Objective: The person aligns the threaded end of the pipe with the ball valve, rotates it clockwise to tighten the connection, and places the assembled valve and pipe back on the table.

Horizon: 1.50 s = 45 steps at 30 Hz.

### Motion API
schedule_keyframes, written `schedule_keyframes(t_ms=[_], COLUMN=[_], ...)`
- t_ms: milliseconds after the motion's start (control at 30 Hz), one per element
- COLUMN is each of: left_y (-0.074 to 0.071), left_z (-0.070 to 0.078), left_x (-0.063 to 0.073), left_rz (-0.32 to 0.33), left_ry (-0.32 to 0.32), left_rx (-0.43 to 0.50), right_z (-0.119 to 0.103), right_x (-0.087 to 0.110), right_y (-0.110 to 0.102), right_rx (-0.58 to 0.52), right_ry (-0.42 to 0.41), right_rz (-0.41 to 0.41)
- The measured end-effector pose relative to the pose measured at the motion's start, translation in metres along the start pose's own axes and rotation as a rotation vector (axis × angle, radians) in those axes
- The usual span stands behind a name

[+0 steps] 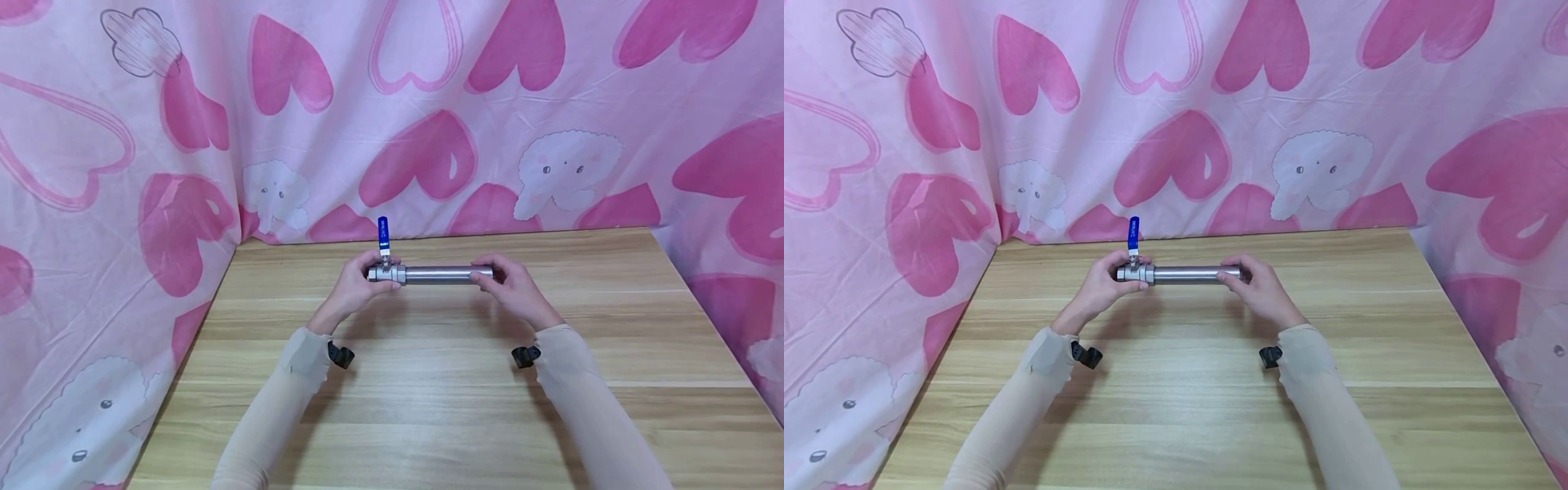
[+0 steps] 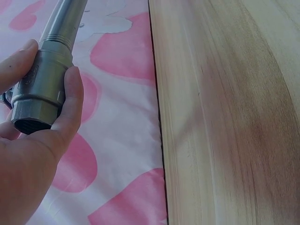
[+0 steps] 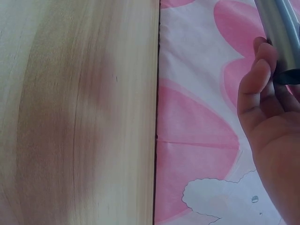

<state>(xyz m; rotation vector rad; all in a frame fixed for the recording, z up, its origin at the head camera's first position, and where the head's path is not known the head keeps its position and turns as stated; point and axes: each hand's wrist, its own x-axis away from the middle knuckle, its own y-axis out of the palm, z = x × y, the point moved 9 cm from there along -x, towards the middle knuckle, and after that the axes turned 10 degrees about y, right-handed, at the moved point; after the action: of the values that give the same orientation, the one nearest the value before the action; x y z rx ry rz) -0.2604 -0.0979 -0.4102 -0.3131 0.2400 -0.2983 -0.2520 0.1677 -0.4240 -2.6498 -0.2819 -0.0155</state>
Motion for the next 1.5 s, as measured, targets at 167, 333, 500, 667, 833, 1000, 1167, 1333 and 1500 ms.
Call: schedule_keyframes(t_ms=[167,333,500,667,833,1000,1167,1333,1500], left_y=[0.001,0.001,0.001,0.0,-0.002,-0.001,-0.001,-0.001,-0.001], left_z=[0.0,0.001,0.0,-0.002,-0.003,-0.004,-0.004,-0.003,-0.002], left_x=[0.0,0.0,0.0,0.001,0.001,0.0,0.0,0.0,0.0], left_rz=[-0.005,-0.002,0.0,0.002,0.014,0.014,0.01,0.002,0.003], left_ry=[-0.007,0.001,0.013,-0.012,-0.031,-0.035,-0.039,-0.035,-0.035], left_rx=[0.006,0.008,0.009,0.003,0.008,0.014,0.001,0.007,0.005], right_z=[0.0,-0.003,-0.013,0.0,-0.002,-0.003,-0.005,-0.006,-0.003], right_x=[0.0,0.002,0.007,0.0,0.001,0.001,0.001,0.001,-0.001], right_y=[-0.001,-0.001,-0.001,0.0,0.001,0.001,0.0,0.0,0.0], right_rx=[0.032,0.046,0.049,-0.021,-0.05,-0.056,-0.057,-0.048,-0.035], right_ry=[0.002,0.026,0.041,0.039,0.043,0.035,0.017,0.008,0.019], right_rz=[0.011,0.002,-0.003,-0.008,-0.031,-0.039,-0.037,-0.035,-0.03])
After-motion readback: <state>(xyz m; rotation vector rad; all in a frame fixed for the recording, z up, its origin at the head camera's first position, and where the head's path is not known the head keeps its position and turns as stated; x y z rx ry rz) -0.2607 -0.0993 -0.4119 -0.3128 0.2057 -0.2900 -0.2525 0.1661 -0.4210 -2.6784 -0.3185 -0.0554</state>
